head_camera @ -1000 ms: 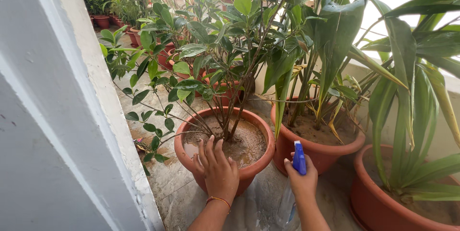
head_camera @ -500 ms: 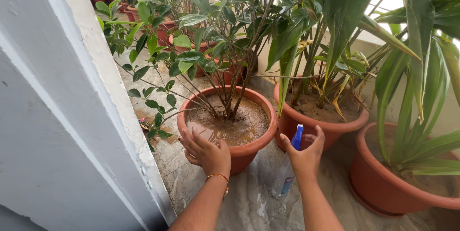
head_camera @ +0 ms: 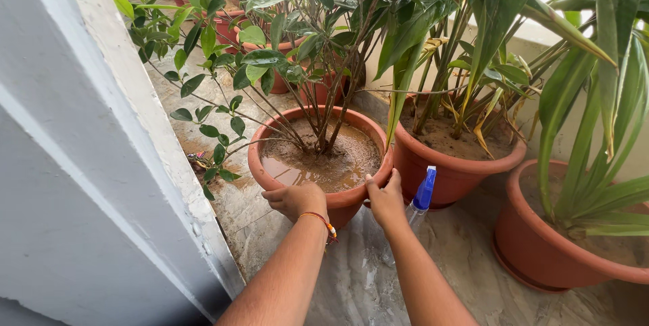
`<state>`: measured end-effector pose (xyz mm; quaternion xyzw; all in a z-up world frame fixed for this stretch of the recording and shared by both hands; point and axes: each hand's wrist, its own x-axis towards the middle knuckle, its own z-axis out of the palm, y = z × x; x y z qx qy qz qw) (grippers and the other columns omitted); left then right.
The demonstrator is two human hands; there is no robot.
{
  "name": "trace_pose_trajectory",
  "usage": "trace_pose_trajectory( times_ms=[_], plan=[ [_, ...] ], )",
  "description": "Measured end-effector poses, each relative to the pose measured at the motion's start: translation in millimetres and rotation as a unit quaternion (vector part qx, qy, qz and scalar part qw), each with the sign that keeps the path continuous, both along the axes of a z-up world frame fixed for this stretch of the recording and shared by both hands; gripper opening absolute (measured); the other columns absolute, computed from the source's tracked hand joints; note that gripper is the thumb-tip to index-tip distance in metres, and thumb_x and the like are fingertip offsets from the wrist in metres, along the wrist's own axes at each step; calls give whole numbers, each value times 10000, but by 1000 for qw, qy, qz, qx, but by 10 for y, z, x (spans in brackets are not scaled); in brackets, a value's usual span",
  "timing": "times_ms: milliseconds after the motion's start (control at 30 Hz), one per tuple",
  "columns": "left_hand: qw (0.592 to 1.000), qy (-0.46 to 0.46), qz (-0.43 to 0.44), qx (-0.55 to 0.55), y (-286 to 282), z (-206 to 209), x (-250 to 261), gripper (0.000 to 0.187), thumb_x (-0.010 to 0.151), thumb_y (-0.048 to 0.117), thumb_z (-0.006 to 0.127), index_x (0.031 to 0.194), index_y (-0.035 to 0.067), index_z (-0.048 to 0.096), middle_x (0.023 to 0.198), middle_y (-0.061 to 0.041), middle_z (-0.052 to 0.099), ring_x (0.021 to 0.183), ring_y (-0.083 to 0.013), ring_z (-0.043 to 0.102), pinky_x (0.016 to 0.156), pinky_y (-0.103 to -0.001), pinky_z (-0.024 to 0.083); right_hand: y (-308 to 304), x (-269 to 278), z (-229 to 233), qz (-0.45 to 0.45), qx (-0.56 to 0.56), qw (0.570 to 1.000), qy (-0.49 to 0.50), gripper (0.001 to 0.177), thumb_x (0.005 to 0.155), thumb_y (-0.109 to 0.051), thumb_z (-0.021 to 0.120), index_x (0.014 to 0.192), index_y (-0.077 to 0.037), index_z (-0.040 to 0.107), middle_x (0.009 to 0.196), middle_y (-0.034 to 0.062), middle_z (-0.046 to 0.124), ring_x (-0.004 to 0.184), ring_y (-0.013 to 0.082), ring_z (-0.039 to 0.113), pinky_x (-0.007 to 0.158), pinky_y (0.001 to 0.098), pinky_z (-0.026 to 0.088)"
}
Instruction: The person uses a spray bottle to mist water onto the leaves and soil of several potted plants on a balcony. They move from one plant to the next, spraying each one thoroughly.
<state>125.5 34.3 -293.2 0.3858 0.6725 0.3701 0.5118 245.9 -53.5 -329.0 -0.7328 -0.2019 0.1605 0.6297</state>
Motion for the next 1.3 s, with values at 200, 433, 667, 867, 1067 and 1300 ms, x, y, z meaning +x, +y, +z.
trace_pose_trajectory(
  times_ms=[200, 433, 667, 867, 1067, 1300],
  plan=[
    [999, -17, -31, 19, 6, 46, -39, 993, 883, 75, 640, 1554, -31, -84, 1600, -234, 158, 1417, -395, 409, 1162, -397, 418, 60, 426, -210, 88, 153, 949, 261, 172, 977, -160, 624, 1107, -51, 592, 936, 75, 669, 801, 209, 654, 702, 398, 599],
    [994, 36, -1, 99, 630, -480, 104, 917, 855, 57, 665, 1534, -107, 70, 1511, -324, 290, 1420, -455, 386, 1204, -434, 356, 180, 235, -292, 60, 176, 943, 276, 143, 962, -158, 615, 1047, -48, 582, 905, 105, 684, 727, 231, 672, 680, 411, 589],
    [973, 69, -81, 203, 1592, -999, 140, 907, 857, 185, 660, 1547, -85, 136, 1583, -314, 234, 1494, -460, 263, 1221, -487, 246, 216, -184, -272, 69, 234, 911, 334, 170, 923, -106, 643, 1038, -27, 547, 964, 145, 679, 816, 288, 695, 786, 467, 641],
    [977, 113, 38, 179, 875, -701, 401, 1084, 891, 434, 696, 1559, -137, 63, 1632, -318, 160, 1537, -432, 217, 1254, -474, 207, 86, 151, -173, 76, 215, 915, 332, 194, 907, -116, 655, 1056, -13, 585, 950, 111, 678, 827, 260, 684, 753, 436, 612],
    [995, -12, -85, 60, -15, -313, 655, 1165, 758, 498, 763, 1461, -163, 110, 1586, -339, 125, 1488, -417, 202, 1195, -433, 227, 130, 426, -309, 64, 210, 925, 309, 171, 929, -130, 654, 1067, -53, 590, 929, 94, 680, 791, 214, 648, 747, 392, 581],
    [976, -142, -159, -52, 10, -62, 464, 1242, 810, 481, 745, 1564, -62, -78, 1650, -310, -266, 1568, -402, -182, 1255, -484, 134, 199, 444, -429, 65, 221, 925, 303, 169, 943, -139, 650, 1041, -27, 568, 888, 105, 669, 730, 204, 639, 711, 380, 587]
  ],
)
